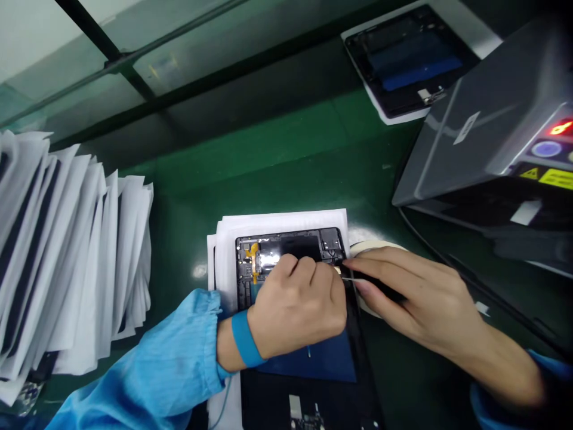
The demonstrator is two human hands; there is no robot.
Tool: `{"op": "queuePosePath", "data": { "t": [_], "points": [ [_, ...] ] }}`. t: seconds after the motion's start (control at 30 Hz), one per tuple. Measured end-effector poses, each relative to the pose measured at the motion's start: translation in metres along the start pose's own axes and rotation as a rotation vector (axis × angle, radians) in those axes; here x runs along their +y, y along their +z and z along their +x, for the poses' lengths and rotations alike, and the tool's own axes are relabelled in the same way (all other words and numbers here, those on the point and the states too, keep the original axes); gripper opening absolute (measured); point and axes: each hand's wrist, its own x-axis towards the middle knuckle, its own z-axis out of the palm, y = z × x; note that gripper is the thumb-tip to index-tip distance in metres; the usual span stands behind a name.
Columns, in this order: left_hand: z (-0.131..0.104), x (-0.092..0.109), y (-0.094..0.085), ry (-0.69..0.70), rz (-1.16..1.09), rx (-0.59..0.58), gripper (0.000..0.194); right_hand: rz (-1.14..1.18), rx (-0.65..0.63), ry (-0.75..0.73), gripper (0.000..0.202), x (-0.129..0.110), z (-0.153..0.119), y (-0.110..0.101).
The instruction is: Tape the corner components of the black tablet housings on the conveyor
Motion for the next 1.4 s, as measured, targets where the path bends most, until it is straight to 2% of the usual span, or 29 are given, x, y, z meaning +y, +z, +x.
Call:
{"op": "queuePosePath", "data": {
  "t": [0.13,0.4,0.9,1.1,1.27,1.4],
  "points": [
    [0.002,0.004,0.000,0.002,0.020,0.013,0.015,0.019,-0.033,0.003,0.016,0.002,-0.004,0.003],
    [0.002,-0.001,0.005,0.030,-0.046,0.025,0.019,-0.011,-0.055,-0.011,0.023,0.004,-0.007,0.004],
    [-0.003,-0.007,0.010,0.034,-0.131,-0.017,0.018,-0.261,-0.139,-0.092,0.029,0.000,-0.002,0.005],
    [-0.008,-0.012,0.013,-0.072,-0.222,-0.055,0.024,-0.259,-0.098,-0.198,0.026,0.002,-0.005,0.006],
    [-0.012,-0.015,0.017,-0.180,-0.365,-0.182,0.026,-0.233,-0.103,-0.199,0.027,0.000,-0.008,0.007],
    [-0.014,-0.018,0.021,-0.218,-0.447,-0.215,0.026,-0.217,-0.111,-0.182,0.031,-0.003,-0.010,0.008]
  ]
}}
